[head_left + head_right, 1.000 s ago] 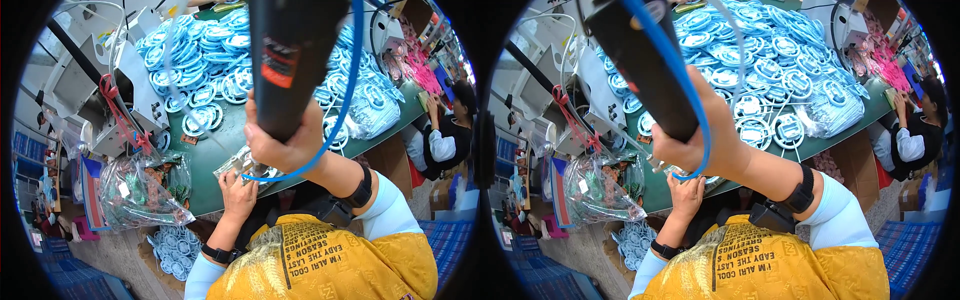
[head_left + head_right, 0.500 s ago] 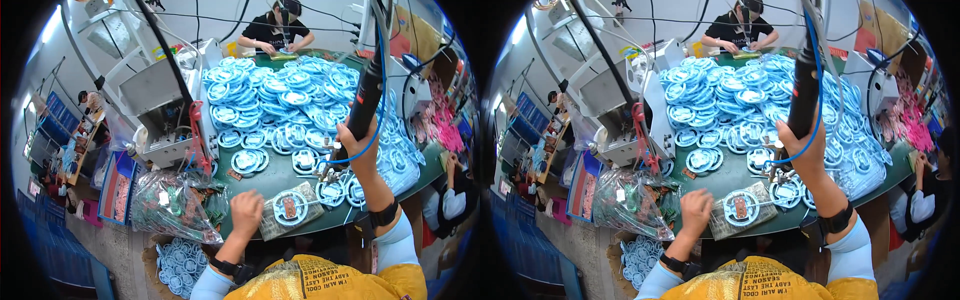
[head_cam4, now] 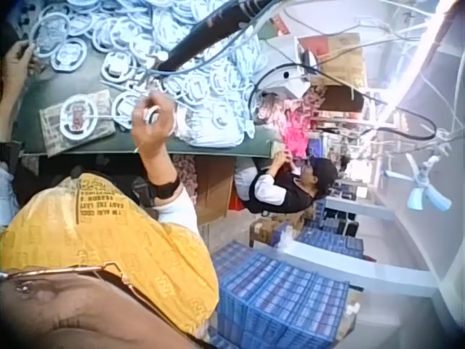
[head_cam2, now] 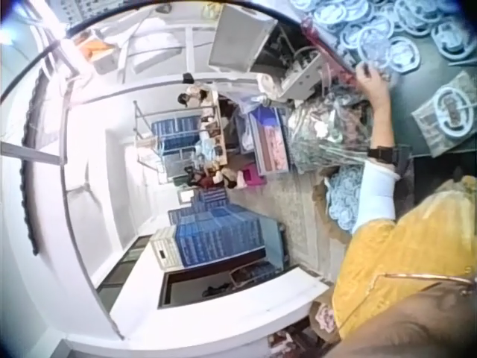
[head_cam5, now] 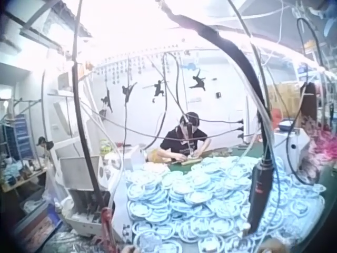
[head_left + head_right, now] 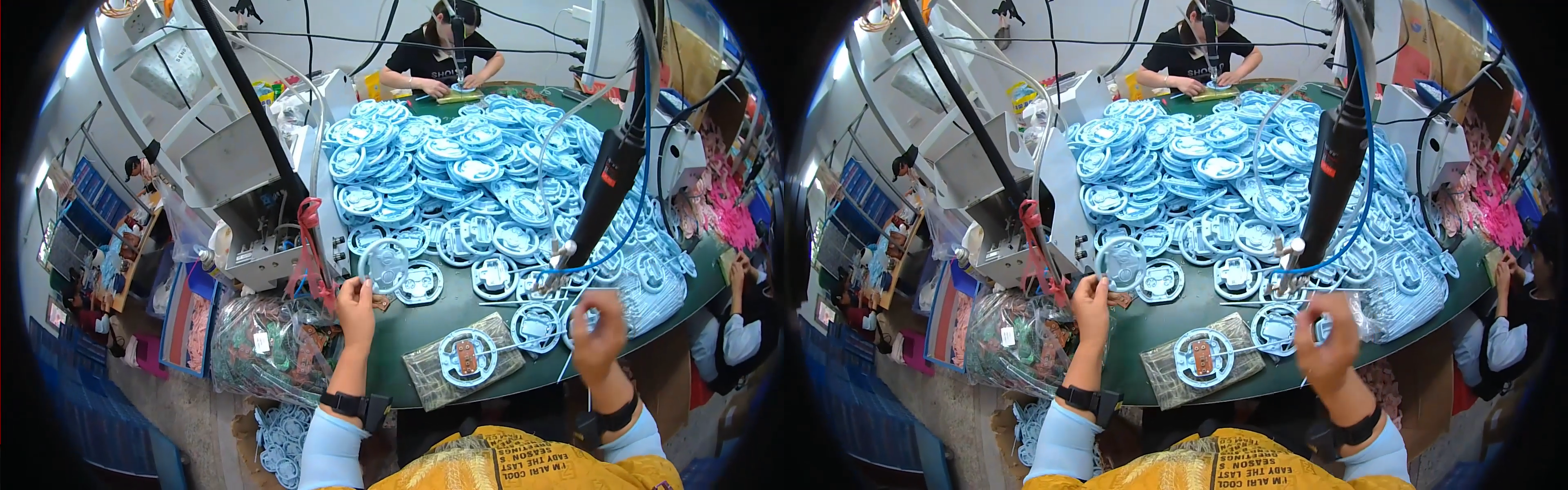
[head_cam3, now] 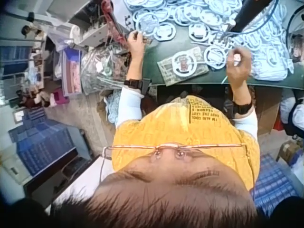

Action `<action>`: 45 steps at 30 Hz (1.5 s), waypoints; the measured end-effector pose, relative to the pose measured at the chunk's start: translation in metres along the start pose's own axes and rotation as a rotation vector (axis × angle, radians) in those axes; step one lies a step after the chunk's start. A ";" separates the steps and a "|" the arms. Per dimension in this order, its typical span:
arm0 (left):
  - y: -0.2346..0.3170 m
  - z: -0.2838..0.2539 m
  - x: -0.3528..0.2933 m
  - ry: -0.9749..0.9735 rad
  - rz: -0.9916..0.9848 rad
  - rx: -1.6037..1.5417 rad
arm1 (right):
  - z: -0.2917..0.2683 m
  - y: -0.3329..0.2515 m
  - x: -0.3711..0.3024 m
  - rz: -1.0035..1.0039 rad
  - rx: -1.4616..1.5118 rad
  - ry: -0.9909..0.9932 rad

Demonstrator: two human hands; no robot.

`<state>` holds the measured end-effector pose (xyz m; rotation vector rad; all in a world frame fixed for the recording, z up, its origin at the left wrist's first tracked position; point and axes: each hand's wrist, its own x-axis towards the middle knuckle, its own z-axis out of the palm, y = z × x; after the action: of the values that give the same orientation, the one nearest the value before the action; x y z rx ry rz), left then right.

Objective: Assemble electronic toy components by inserting circuit boards into plastic housings and securing them with a power screwdriver.

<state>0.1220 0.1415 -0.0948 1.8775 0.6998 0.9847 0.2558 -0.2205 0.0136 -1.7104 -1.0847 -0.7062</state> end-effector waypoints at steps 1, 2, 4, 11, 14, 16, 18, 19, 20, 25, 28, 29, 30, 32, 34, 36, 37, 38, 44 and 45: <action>0.009 -0.001 -0.007 -0.031 -0.316 -0.423 | 0.009 -0.012 -0.011 0.134 0.108 -0.146; 0.020 -0.004 -0.018 -0.029 -0.321 -0.421 | 0.023 -0.025 -0.019 0.268 0.219 -0.295; 0.047 0.011 -0.042 -0.151 -0.524 -0.869 | 0.048 -0.027 -0.036 0.640 0.516 -0.510; 0.091 0.014 -0.126 -0.421 -0.750 -0.904 | 0.099 -0.048 -0.028 0.718 0.568 -0.627; 0.084 0.006 -0.129 -0.459 -0.494 -0.352 | 0.092 -0.040 -0.006 -0.122 0.283 -0.100; 0.076 0.010 -0.134 -0.474 -0.270 0.067 | 0.091 -0.019 -0.002 -0.194 -0.099 -0.467; 0.070 0.016 -0.133 -0.559 -0.136 0.419 | 0.083 -0.011 -0.011 -0.081 -0.067 -0.441; 0.067 0.018 -0.134 -0.555 -0.141 0.458 | 0.080 -0.008 -0.014 0.020 -0.023 -0.410; 0.066 0.018 -0.131 -0.558 -0.152 0.451 | 0.075 -0.007 -0.013 0.123 0.004 -0.344; 0.075 0.007 -0.135 -0.492 0.289 0.185 | 0.040 -0.004 -0.016 0.500 0.385 -0.089; 0.073 -0.003 -0.143 -0.315 0.801 0.188 | 0.025 -0.013 -0.010 0.436 0.464 0.092; 0.062 -0.003 -0.149 -0.334 0.738 0.171 | 0.023 -0.018 -0.001 0.401 0.470 0.095; 0.055 -0.004 -0.153 -0.352 0.676 0.154 | 0.021 -0.023 0.005 0.401 0.476 0.088; 0.066 -0.005 -0.157 -0.463 0.183 0.000 | 0.016 -0.033 0.010 0.602 0.503 -0.331; 0.068 -0.006 -0.156 -0.543 -0.314 -0.147 | 0.040 -0.026 0.001 0.807 0.712 -0.596; 0.061 -0.004 -0.148 -0.683 -0.660 -0.391 | 0.070 -0.011 -0.024 0.903 0.717 -0.822; 0.058 0.000 -0.146 -0.694 -0.685 -0.427 | 0.085 -0.007 -0.037 0.775 0.634 -0.844; 0.055 0.001 -0.146 -0.688 -0.693 -0.428 | 0.096 -0.007 -0.046 0.646 0.560 -0.873; 0.053 0.002 -0.147 -0.657 -0.732 -0.479 | 0.089 -0.023 -0.051 0.181 0.163 -0.957; 0.049 0.002 -0.147 -0.659 -0.727 -0.483 | 0.089 -0.017 -0.058 0.125 0.117 -1.032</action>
<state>0.0495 0.0043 -0.1034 1.2373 0.5917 0.0316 0.2132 -0.1552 -0.0612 -2.0385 -1.6174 0.4025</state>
